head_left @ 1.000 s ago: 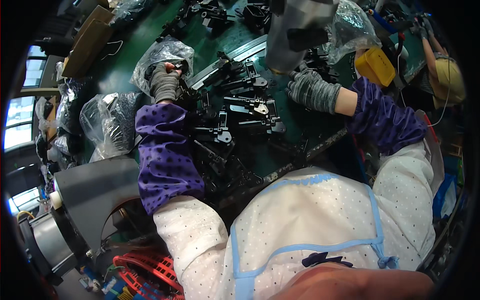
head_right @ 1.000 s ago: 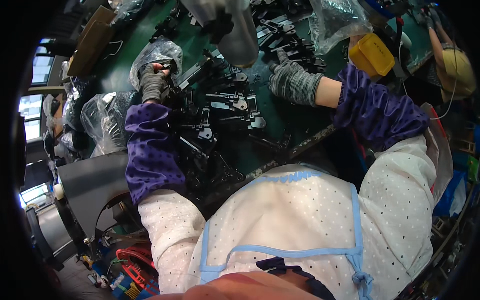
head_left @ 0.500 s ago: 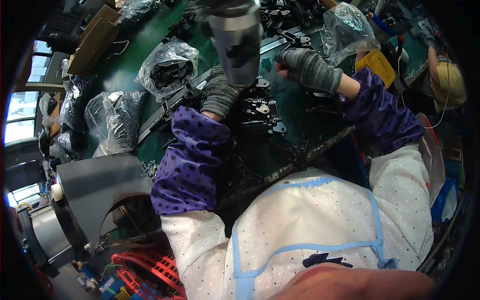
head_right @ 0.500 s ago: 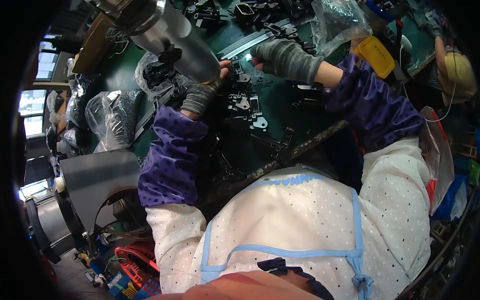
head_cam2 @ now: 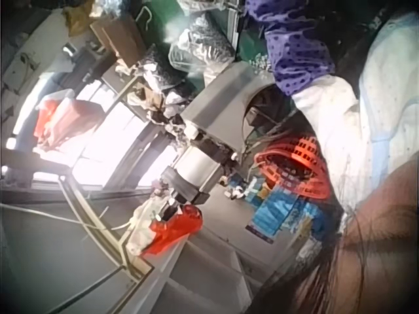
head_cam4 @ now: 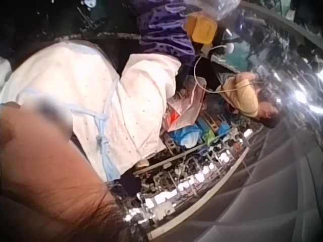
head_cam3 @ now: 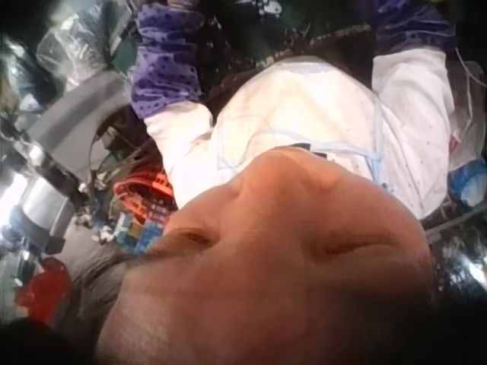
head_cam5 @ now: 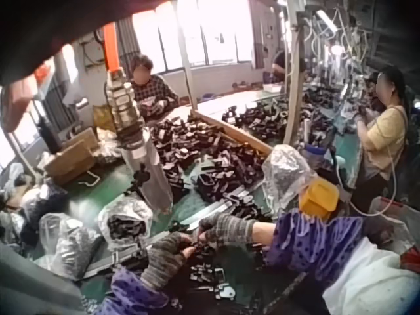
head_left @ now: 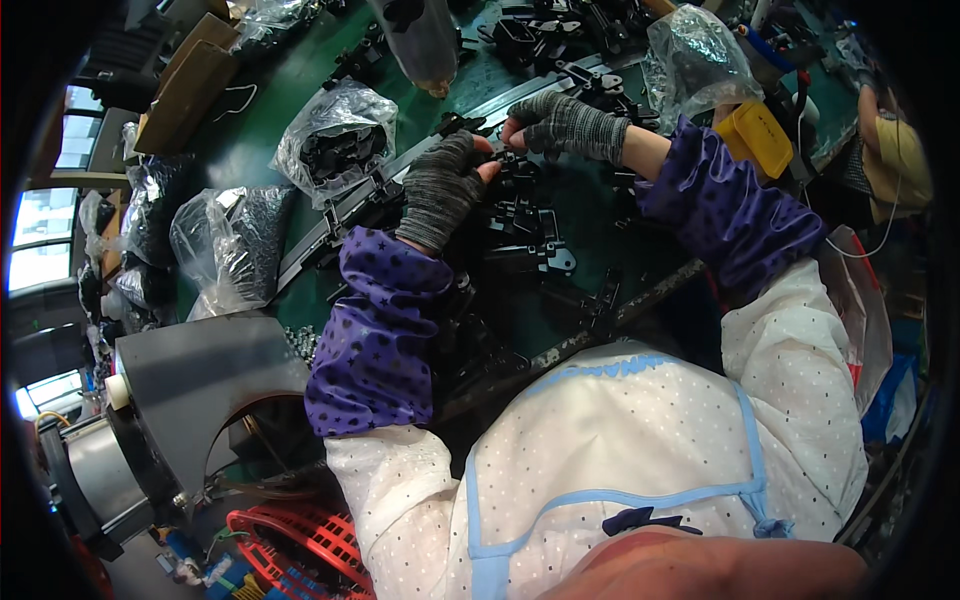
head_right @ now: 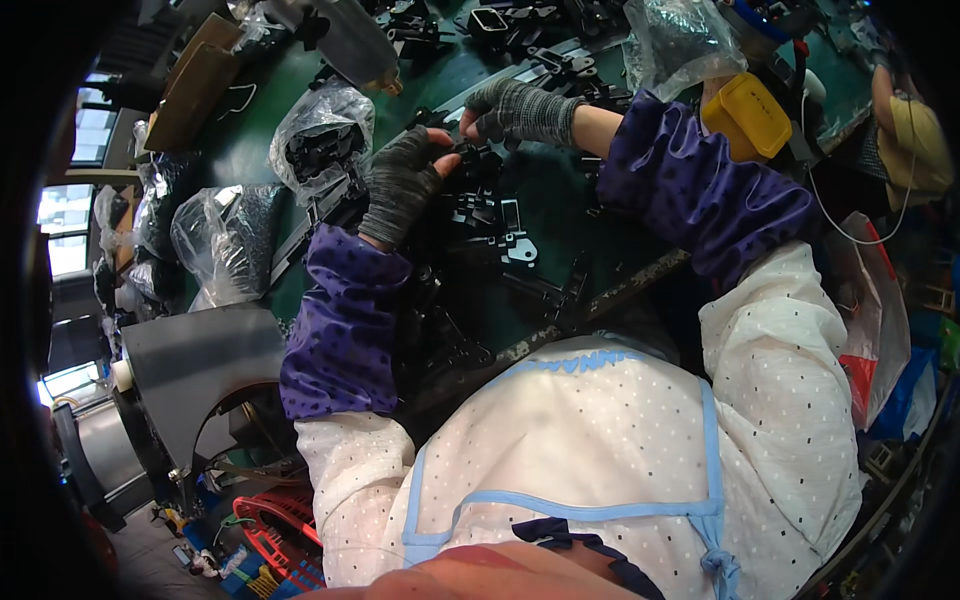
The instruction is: Assembling black plastic components using a handheld electric screwdriver at a factory workstation.
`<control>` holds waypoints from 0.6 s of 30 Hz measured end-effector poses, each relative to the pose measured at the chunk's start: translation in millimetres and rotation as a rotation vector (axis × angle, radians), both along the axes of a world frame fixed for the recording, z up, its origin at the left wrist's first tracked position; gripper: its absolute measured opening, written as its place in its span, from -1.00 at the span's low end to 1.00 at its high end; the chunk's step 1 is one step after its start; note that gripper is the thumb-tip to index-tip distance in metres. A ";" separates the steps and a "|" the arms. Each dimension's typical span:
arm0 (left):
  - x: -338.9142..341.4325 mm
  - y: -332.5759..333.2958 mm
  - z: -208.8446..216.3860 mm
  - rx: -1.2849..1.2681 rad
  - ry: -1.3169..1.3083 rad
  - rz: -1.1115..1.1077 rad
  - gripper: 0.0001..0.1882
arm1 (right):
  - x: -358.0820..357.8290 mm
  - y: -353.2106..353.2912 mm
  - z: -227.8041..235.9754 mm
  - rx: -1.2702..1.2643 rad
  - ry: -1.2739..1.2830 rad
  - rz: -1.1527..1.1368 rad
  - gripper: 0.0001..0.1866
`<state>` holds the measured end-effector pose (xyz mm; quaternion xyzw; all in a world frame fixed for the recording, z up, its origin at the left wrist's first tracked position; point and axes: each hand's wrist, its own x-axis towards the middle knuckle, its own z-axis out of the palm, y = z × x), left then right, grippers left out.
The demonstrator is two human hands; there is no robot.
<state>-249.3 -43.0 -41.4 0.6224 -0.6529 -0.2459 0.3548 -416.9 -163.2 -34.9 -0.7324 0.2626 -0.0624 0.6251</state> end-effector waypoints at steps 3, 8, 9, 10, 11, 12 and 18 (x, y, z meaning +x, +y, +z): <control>0.2 0.7 -5.2 0.016 0.023 0.006 -0.77 | 1.4 -0.8 -2.2 0.042 -0.032 -0.018 -0.83; -0.5 6.9 -7.3 -0.023 -0.045 0.003 -0.78 | 3.9 4.3 4.9 0.040 0.049 0.068 -0.84; -1.1 6.9 -4.8 0.001 -0.049 0.007 -0.78 | 5.0 4.6 4.7 0.027 0.075 0.063 -0.84; -1.4 6.5 -3.5 0.024 -0.053 0.012 -0.78 | 5.8 5.0 4.5 0.014 0.100 0.059 -0.84; -1.0 5.5 -4.6 0.024 -0.053 0.009 -0.78 | 5.6 5.7 6.3 0.015 0.100 0.056 -0.84; 0.4 5.0 -6.1 0.036 0.028 0.007 -0.78 | 5.9 6.7 9.7 0.038 0.136 0.037 -0.84; 3.1 2.9 -11.7 -0.029 0.110 -0.050 -0.78 | 3.2 5.5 -1.5 0.095 0.171 0.042 -0.77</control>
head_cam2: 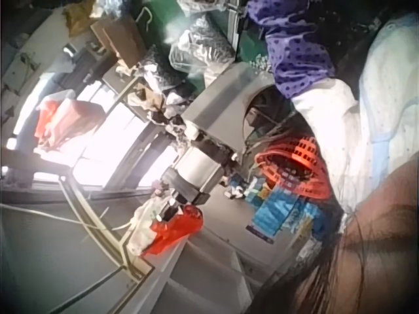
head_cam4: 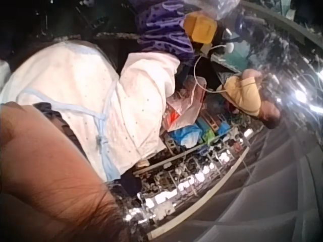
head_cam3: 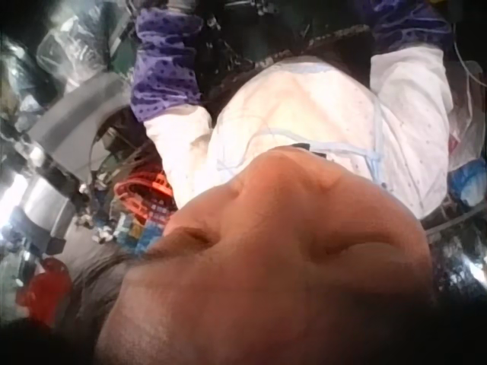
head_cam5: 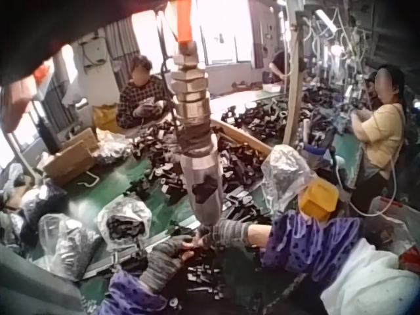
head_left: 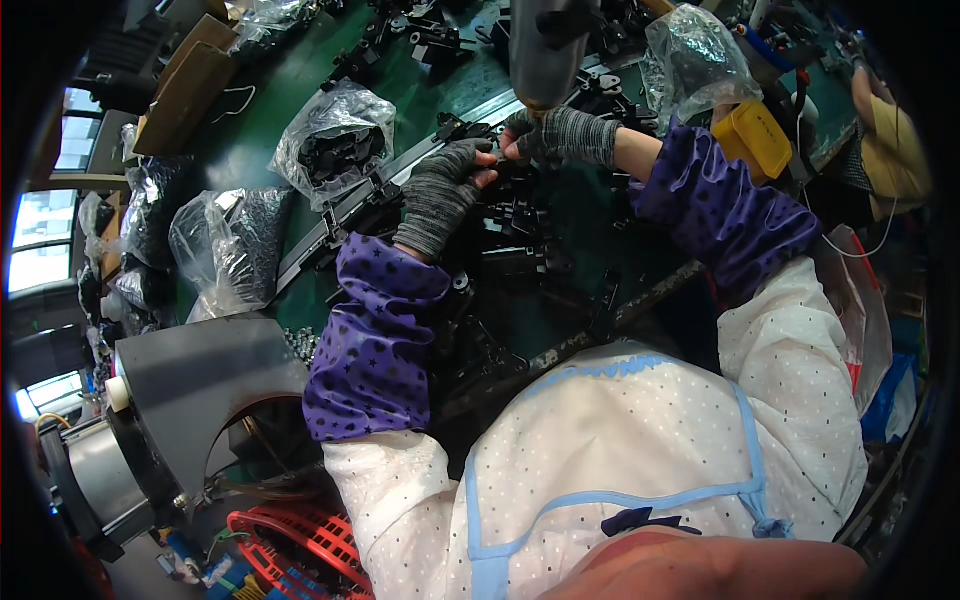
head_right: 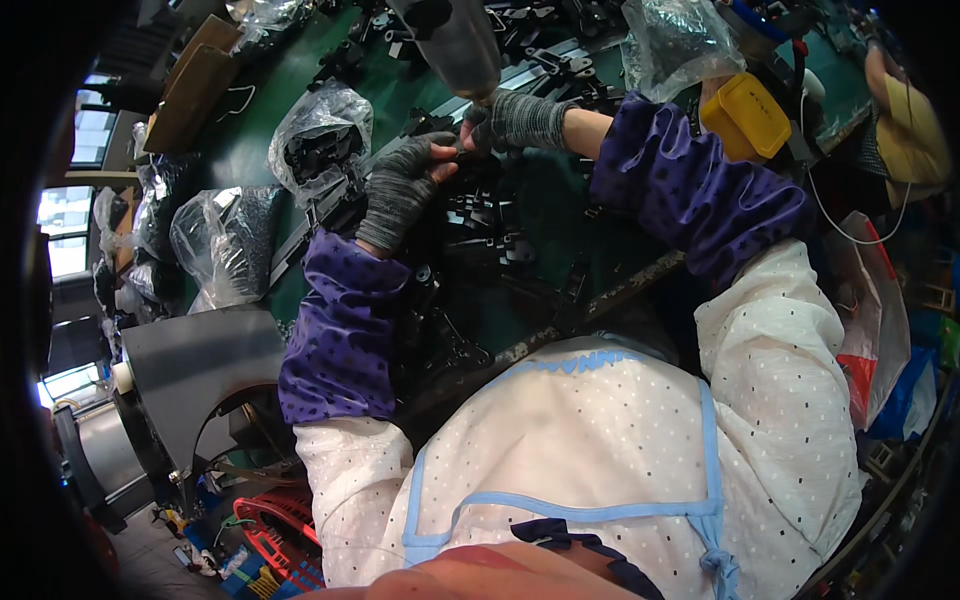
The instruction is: Assembling black plastic components using a handheld electric screwdriver at a factory workstation.
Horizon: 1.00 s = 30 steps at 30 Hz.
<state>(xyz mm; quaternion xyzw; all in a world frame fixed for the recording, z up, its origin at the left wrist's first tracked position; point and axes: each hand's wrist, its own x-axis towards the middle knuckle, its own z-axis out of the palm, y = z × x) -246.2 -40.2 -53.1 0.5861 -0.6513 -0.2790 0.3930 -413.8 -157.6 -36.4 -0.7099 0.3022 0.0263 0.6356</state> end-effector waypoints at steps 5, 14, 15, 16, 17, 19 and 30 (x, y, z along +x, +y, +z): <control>-0.1 0.2 -7.0 -0.236 -0.171 -0.053 -0.74 | -38.5 -7.8 17.0 -0.248 -0.501 0.043 -0.56; -14.9 6.4 4.3 0.054 -0.121 0.165 -0.79 | 11.0 12.9 48.6 -0.515 -1.000 -0.210 -0.46; -15.4 5.3 1.9 0.053 -0.120 0.169 -0.79 | 17.9 7.2 39.9 -0.480 -0.992 -0.257 -0.46; -17.4 6.9 8.8 0.049 -0.116 0.159 -0.81 | 23.4 2.4 34.2 -0.441 -0.985 -0.296 -0.47; -18.4 8.7 13.6 0.045 -0.111 0.150 -0.82 | 29.1 -2.1 28.4 -0.406 -0.984 -0.334 -0.47; -34.3 -13.5 1.0 0.059 -0.096 0.073 -0.82 | 7.8 -28.1 3.9 -0.396 -0.931 -0.474 -0.48; -23.1 0.4 8.9 0.032 -0.139 0.115 -0.82 | 28.4 -30.4 -24.0 -0.283 -1.003 -0.564 -0.52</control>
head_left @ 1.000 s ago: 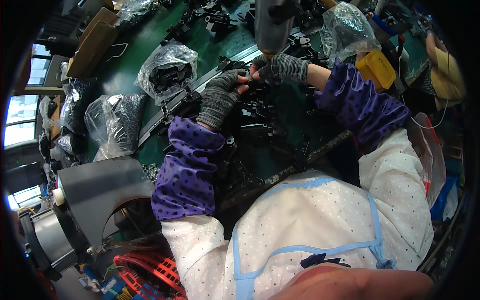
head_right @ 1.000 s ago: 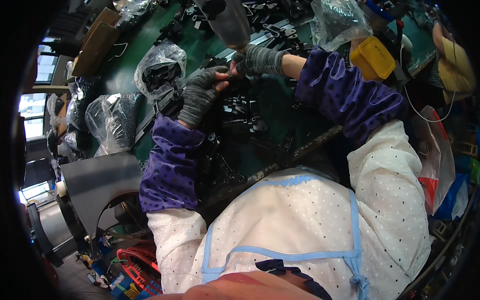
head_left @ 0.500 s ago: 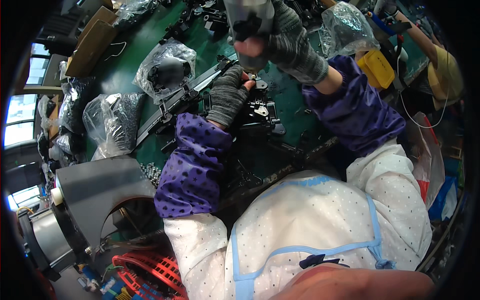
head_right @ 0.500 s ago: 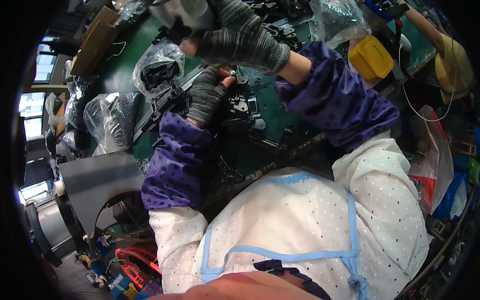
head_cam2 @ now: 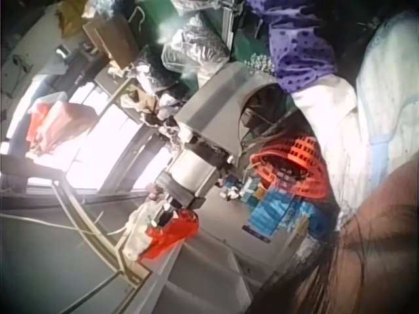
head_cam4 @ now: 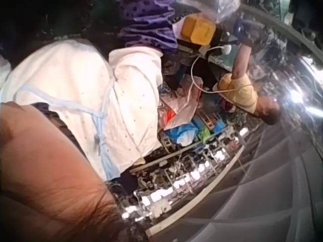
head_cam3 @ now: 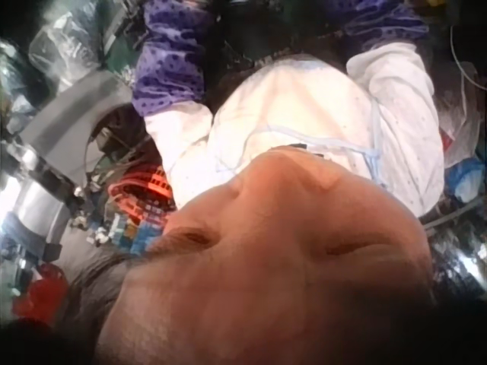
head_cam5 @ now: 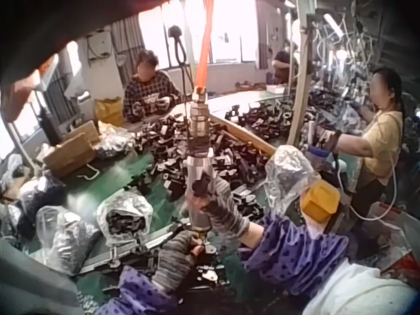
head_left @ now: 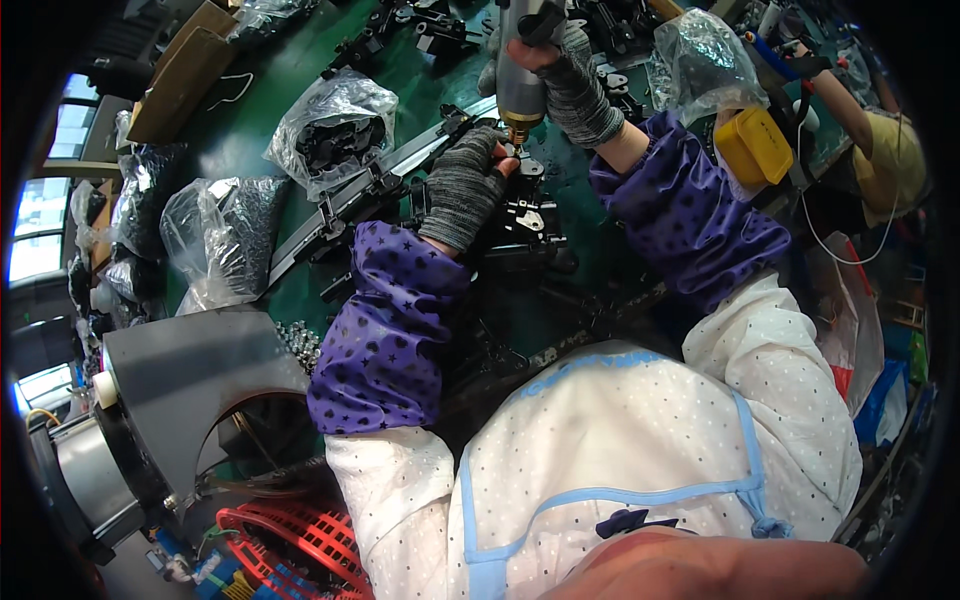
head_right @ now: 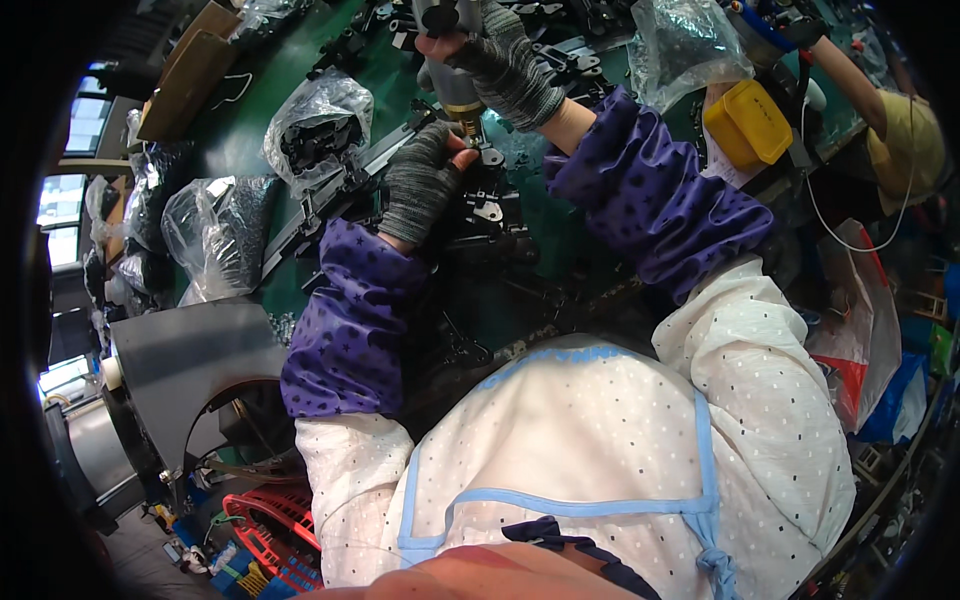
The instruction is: Assembling black plastic components using a handheld electric screwdriver at a factory workstation.
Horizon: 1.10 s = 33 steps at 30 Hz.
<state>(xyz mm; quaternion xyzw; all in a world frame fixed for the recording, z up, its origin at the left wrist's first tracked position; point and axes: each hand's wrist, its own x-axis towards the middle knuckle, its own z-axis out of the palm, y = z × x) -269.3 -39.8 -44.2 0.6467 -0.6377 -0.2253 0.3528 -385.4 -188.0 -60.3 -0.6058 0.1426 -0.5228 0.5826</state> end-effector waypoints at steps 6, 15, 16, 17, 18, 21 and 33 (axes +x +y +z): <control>1.5 2.3 -0.6 -0.029 -0.013 0.008 -0.82 | 2.8 2.6 -3.8 0.023 -0.016 -0.002 -0.54; -2.6 -1.4 -2.0 -0.043 -0.028 0.029 -0.81 | 10.7 3.6 44.3 0.189 0.086 0.372 -0.62; -3.2 -2.2 -3.1 -0.043 -0.028 0.024 -0.81 | 13.4 -1.9 43.6 0.200 0.088 0.403 -0.61; -3.5 -3.7 -5.6 -0.064 -0.030 0.018 -0.81 | 14.9 -4.8 43.4 0.210 0.091 0.433 -0.60; -2.7 -3.1 -6.0 -0.082 -0.031 0.018 -0.81 | 18.8 -0.3 44.8 0.212 0.091 0.433 -0.60; -2.4 -1.9 -4.7 -0.050 -0.057 0.038 -0.81 | 25.9 9.4 45.8 0.333 -0.191 0.610 -0.43; 0.3 3.0 0.3 -0.043 -0.095 0.011 -0.81 | 22.5 17.3 65.0 0.056 0.084 0.523 -0.50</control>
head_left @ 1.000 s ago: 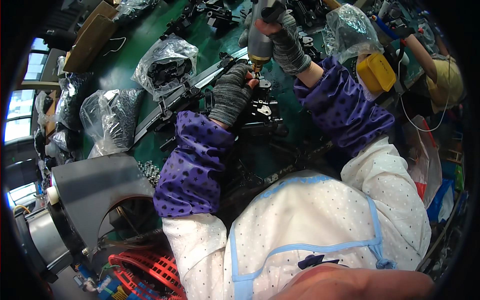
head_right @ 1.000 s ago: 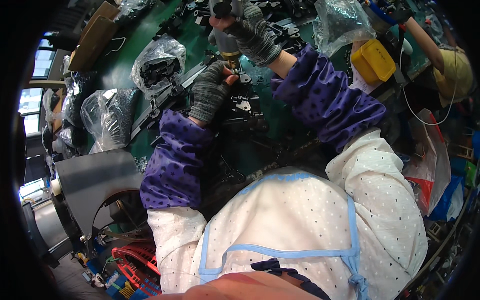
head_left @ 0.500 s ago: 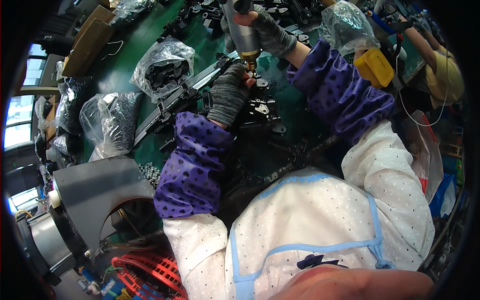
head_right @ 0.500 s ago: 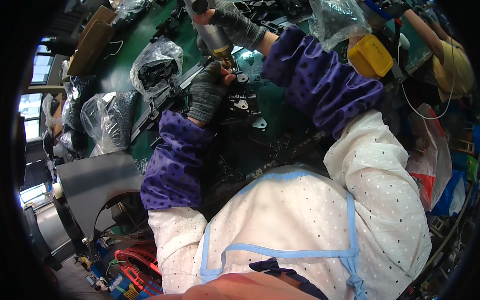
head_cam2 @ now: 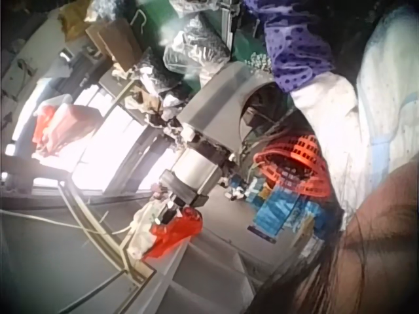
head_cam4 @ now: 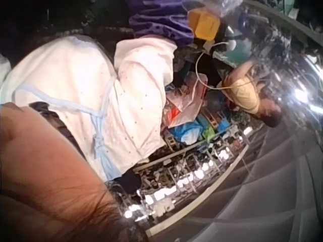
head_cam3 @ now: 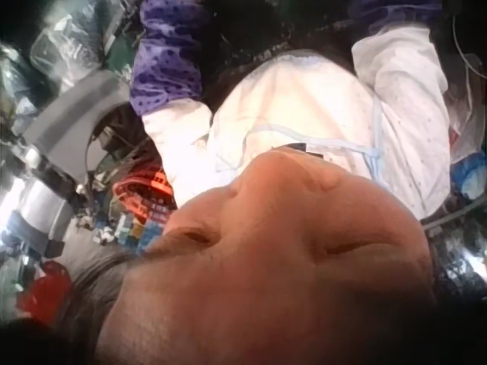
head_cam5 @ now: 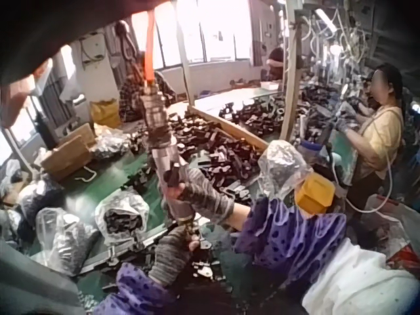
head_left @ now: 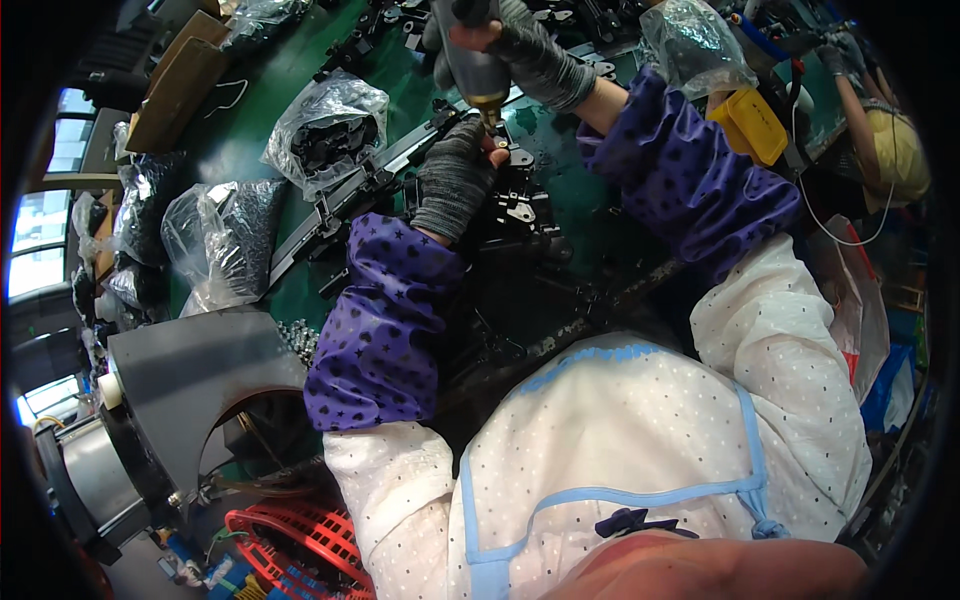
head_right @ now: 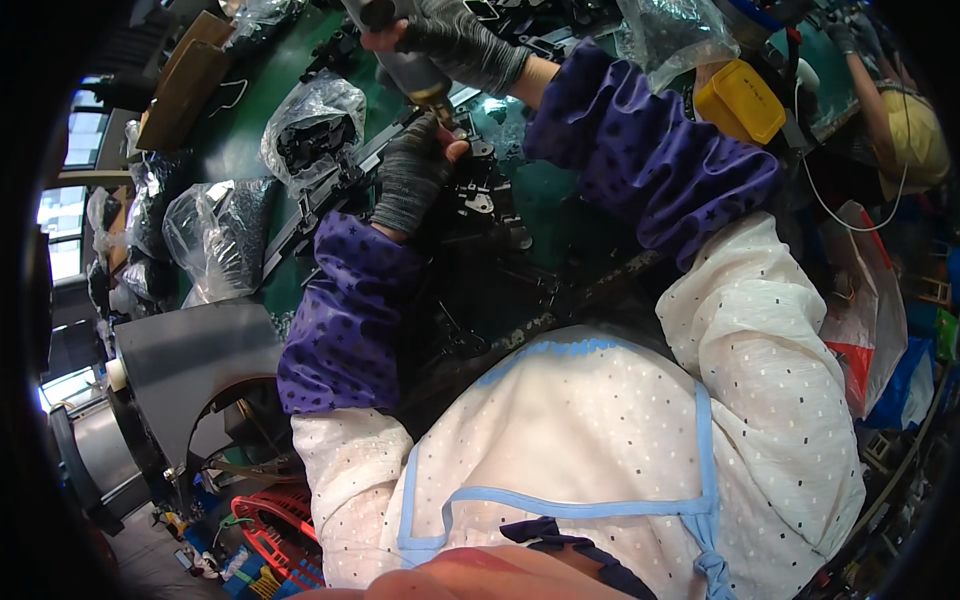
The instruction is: Assembling black plastic components using a handheld electric screwdriver at a factory workstation.
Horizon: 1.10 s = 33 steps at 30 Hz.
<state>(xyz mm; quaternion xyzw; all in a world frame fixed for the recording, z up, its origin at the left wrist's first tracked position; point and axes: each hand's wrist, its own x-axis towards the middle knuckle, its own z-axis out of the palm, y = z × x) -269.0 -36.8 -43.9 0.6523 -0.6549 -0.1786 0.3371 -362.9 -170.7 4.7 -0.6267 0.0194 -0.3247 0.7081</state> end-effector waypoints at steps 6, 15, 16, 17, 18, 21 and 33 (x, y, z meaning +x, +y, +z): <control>-4.0 -13.5 -10.1 -0.144 -0.027 0.081 -0.85 | -61.3 19.1 26.9 -1.205 0.502 -0.522 -0.51; 17.4 37.7 15.0 -0.024 -0.604 -0.342 -0.56 | -133.7 79.3 -35.4 -1.774 1.128 0.227 -0.70; 13.7 37.3 10.4 -0.079 -0.627 -0.329 -0.57 | -131.1 79.9 -39.3 -1.768 1.162 0.258 -0.73; 10.3 34.6 9.4 -0.074 -0.652 -0.304 -0.57 | -132.7 79.7 -44.3 -1.783 1.101 0.196 -0.75; 7.6 35.2 11.4 -0.062 -0.681 -0.275 -0.57 | -129.6 81.3 -41.7 -1.797 1.065 0.198 -0.75; 2.6 32.5 10.0 -0.061 -0.668 -0.225 -0.61 | -125.6 81.4 -38.9 -1.738 1.233 0.265 -0.75; 134.2 -40.8 -15.4 0.290 -0.659 0.438 -0.65 | -118.6 67.6 -5.7 -1.522 1.303 -0.047 -0.68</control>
